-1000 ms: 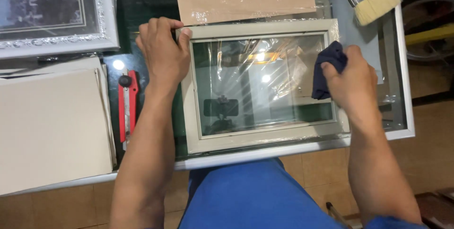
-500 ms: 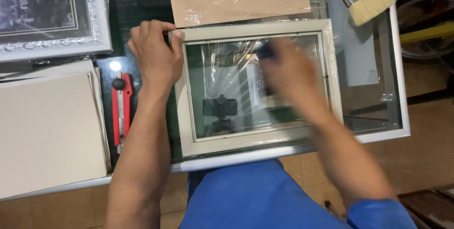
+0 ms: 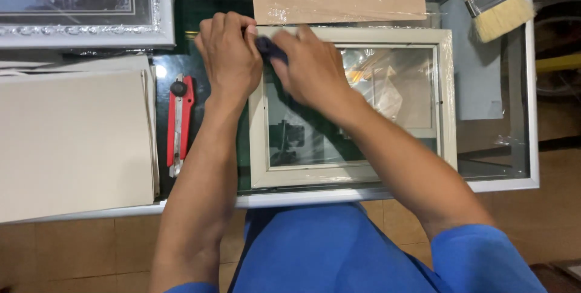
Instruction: Cleaning a picture frame glass with a cloth and brush, then placing the backing board.
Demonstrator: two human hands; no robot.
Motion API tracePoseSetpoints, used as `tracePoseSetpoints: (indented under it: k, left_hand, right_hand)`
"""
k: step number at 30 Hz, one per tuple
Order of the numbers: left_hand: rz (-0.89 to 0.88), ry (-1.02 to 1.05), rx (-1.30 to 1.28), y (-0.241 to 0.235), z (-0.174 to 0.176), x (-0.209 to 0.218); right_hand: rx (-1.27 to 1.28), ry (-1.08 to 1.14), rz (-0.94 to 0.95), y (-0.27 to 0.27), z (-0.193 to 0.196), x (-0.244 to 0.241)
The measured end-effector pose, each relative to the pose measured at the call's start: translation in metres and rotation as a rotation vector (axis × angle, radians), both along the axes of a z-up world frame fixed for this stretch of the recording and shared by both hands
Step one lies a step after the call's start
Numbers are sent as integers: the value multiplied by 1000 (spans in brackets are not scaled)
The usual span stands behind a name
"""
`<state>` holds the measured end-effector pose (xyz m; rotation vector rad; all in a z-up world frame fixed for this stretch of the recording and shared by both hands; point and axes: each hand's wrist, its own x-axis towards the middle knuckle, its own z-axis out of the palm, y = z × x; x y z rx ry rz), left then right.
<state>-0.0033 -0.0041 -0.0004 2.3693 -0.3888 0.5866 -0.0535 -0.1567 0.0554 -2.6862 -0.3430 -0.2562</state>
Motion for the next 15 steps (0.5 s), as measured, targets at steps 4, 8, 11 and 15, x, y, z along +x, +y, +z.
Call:
tracePoseSetpoints:
  k: [4, 8, 11, 15]
  left_hand:
    - [16, -2, -13, 0, -2, -1]
    - [36, 5, 1, -2, -1, 2]
    - [42, 9, -1, -2, 0, 0]
    - [39, -4, 11, -2, -1, -2]
  right_hand:
    - [-17, 69, 52, -3, 12, -4]
    - [-92, 289, 297, -11, 20, -74]
    - [-128, 387, 366, -12, 25, -107]
    - [-162, 368, 98, -7, 29, -56]
